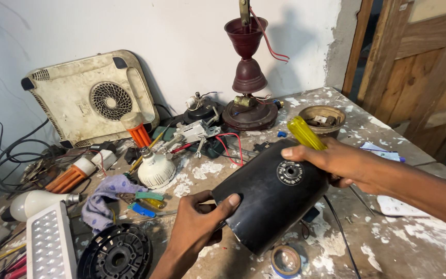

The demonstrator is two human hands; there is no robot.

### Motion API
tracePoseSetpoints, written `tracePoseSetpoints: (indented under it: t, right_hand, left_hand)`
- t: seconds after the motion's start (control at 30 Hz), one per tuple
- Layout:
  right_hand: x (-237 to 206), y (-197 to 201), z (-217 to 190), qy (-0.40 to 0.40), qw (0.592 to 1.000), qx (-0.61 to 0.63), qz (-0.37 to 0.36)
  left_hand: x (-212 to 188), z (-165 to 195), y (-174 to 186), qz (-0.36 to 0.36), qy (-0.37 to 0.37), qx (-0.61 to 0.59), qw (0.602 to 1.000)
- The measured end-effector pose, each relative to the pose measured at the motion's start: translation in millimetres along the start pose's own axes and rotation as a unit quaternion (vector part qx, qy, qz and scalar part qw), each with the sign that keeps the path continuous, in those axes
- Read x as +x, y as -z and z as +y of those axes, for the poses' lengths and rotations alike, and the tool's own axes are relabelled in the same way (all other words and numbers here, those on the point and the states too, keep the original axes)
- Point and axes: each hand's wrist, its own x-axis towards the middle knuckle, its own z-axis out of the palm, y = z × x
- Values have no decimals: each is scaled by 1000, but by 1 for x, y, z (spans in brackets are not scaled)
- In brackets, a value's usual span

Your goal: The person uses a screwdriver to unscrew fasteners from the black outer casing of a fan motor, then pulls the casing off the motor assembly. They reposition the motor and use a wrench to loosen and turn a component on the exposed motor.

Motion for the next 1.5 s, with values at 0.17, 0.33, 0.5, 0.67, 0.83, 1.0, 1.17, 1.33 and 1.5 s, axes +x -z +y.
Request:
tracePoseSetpoints:
  t: [0.17, 0.33, 0.5, 0.67, 0.83, 1.0, 1.17, 1.33, 1.5]
  right_hand:
    - [-1, 0, -13, -13, 999, -51, 11]
    - [-7, -3, -16, -6, 999, -36, 23]
    - [-27, -10, 5, 91, 993, 80, -1]
    - [-38, -19, 28, 138, 982, 124, 23]
    - [-27, -14, 23, 123, 988, 78, 45]
    - [-22, -10, 6, 84, 994, 70, 23]
    - [-16, -13, -10, 78, 996, 47, 24]
    - [-12, -13, -11, 108, 991, 71, 38]
    - [-18, -21, -9, 144, 982, 64, 99]
  left_hand:
    - [-2, -9, -1, 13, -29, 14, 999]
    - [-3, -13, -2, 7, -24, -18, 1000]
    - [-10, -14, -9, -13, -47, -65, 997]
    - [-10, -10, -12, -14, -52, -30, 998]
    - [0, -5, -8, -8, -57, 10, 998]
    - [4, -4, -4, -19, -57, -5, 998]
    - [1, -4, -1, -6, -68, 4, 998]
    - [1, -4, -2, -12, -56, -16, 998]
    - [3, -7, 1, 13, -22, -16, 1000]
